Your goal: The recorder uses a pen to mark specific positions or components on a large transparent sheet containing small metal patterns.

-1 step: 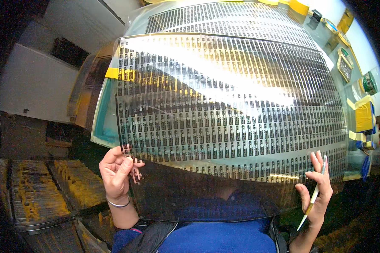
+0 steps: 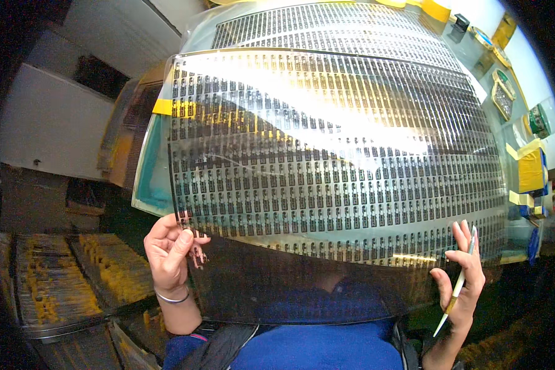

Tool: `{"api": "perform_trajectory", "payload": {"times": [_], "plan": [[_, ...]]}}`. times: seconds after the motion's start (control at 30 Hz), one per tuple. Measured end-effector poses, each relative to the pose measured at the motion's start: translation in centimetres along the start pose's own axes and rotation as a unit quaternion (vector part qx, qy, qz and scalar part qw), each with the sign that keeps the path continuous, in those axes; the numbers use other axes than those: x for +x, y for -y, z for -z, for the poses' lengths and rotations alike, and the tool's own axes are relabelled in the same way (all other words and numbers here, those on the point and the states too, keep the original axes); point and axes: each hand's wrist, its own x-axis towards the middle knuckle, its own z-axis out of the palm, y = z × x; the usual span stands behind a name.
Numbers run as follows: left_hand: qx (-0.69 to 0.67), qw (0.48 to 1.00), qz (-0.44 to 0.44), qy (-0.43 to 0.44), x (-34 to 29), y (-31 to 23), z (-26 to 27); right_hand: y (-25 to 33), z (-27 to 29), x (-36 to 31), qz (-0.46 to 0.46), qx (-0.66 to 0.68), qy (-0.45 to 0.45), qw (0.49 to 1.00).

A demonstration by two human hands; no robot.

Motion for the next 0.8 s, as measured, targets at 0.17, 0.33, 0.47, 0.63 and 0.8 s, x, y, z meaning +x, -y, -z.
{"api": "perform_trajectory", "payload": {"times": [0.17, 0.33, 0.47, 0.63, 0.8], "plan": [[-0.025, 0.999, -0.022, -0.016, -0.2, 0.8, 0.2, 0.4, -0.3, 0.5, 0.012, -0.006, 0.013, 1.0], [-0.022, 0.999, -0.031, -0.004, 0.1, 0.5, 0.3, 0.4, -0.4, 0.2, 0.011, -0.003, 0.0, 1.0], [-0.018, 1.0, -0.006, 0.023, 0.2, 0.3, -0.1, 0.2, 0.3, -0.2, 0.01, -0.011, -0.001, 1.0], [0.012, 1.0, 0.016, -0.009, 0.3, 0.6, 0.3, 0.7, -0.4, 0.6, 0.023, -0.009, -0.004, 1.0], [0.022, 1.0, 0.001, -0.002, 0.6, 1.1, 0.4, 0.2, -0.2, 0.7, 0.038, -0.01, -0.006, 0.999]]}}
